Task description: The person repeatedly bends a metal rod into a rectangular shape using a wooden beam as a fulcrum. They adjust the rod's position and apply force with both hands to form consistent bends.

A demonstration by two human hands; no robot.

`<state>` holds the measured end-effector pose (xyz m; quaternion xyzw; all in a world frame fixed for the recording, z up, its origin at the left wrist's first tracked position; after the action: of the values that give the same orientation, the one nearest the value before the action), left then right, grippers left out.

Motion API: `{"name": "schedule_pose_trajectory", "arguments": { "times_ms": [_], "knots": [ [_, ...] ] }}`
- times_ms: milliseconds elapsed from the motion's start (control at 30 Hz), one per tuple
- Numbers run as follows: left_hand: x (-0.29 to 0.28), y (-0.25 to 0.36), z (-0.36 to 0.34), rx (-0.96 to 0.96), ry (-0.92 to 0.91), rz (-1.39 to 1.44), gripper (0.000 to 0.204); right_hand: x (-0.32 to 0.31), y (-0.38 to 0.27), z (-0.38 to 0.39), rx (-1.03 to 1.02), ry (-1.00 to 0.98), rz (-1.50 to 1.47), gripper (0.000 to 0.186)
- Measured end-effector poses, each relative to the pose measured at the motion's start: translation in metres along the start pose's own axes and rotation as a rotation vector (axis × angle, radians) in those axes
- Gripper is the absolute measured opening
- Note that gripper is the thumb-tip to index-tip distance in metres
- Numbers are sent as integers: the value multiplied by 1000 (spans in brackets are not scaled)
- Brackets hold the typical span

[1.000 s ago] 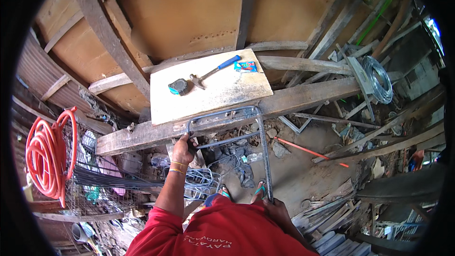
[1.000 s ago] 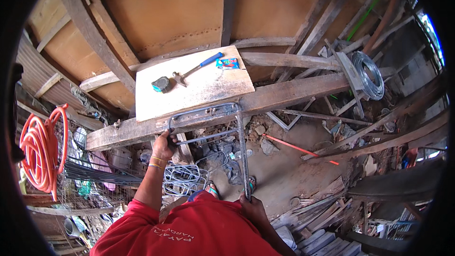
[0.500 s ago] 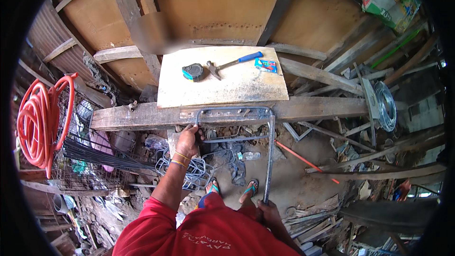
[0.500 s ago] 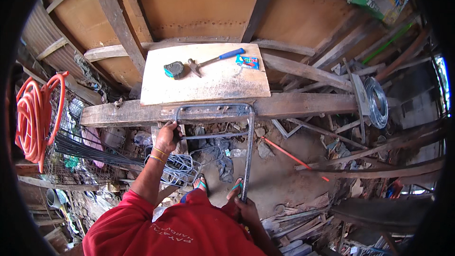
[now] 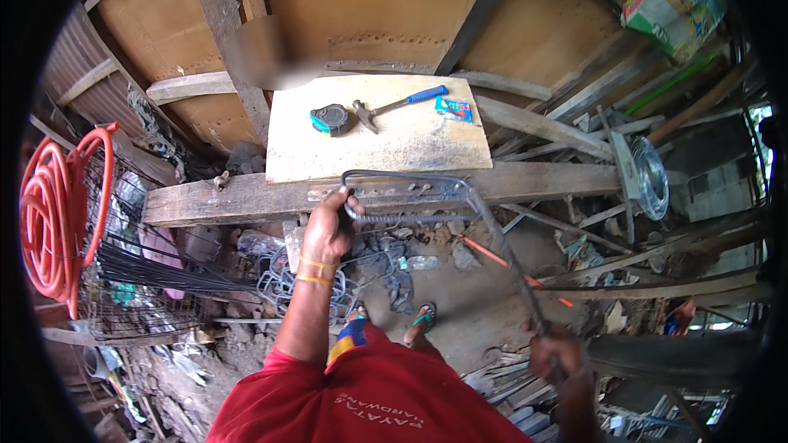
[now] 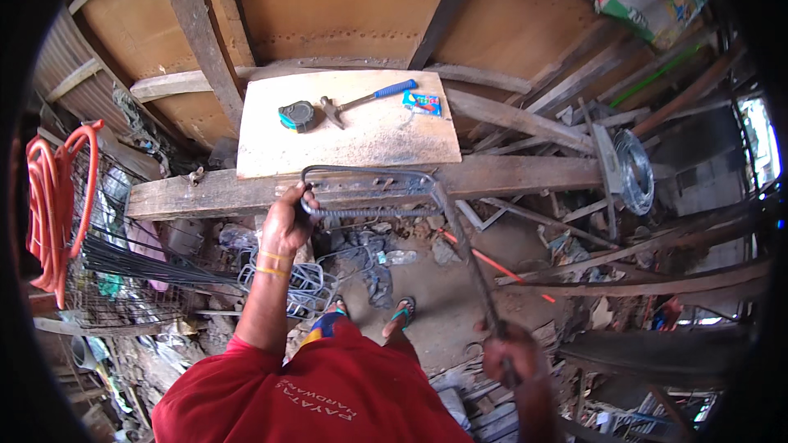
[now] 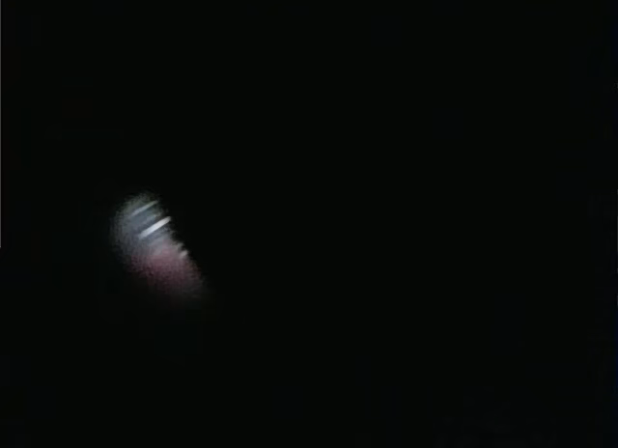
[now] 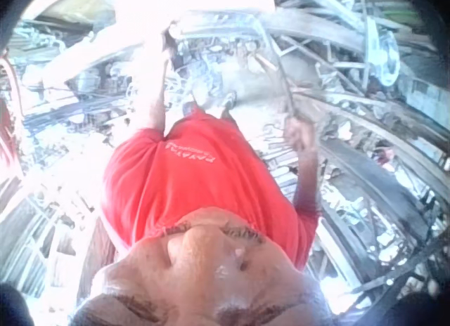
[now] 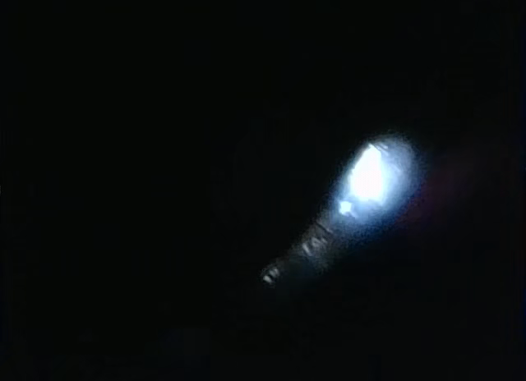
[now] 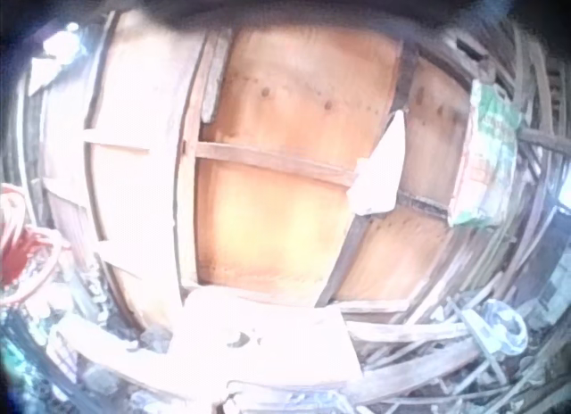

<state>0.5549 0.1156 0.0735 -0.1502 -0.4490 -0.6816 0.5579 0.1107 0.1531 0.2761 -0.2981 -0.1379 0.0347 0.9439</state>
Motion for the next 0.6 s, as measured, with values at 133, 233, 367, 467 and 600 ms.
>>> {"name": "schedule_pose_trajectory", "arguments": {
  "times_ms": [133,233,367,467,600],
  "knots": [
    [18,14,55,90,-245,33,14,-11,70,16,-226,88,259,46],
    [32,38,91,159,-578,-18,33,-36,100,15,-292,266,479,34],
    [34,56,106,81,-498,-148,47,-99,105,-16,-313,568,895,27],
    [15,27,105,93,-226,-812,32,-147,74,-54,-437,611,1015,29],
    [-25,-72,106,-94,-34,-604,33,-178,-22,-88,-652,433,1304,34]
  ]
}}
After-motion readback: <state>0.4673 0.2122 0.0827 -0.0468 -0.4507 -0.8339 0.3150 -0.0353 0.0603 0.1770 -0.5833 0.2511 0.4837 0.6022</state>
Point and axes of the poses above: each hand's wrist, its own z-axis away from the middle knuckle, its own x-axis out of the palm, y = z × x, the point moved 2 cm from there along -z, towards the middle knuckle, and after that the axes turned 6 degrees about y, right-handed, at the moved point
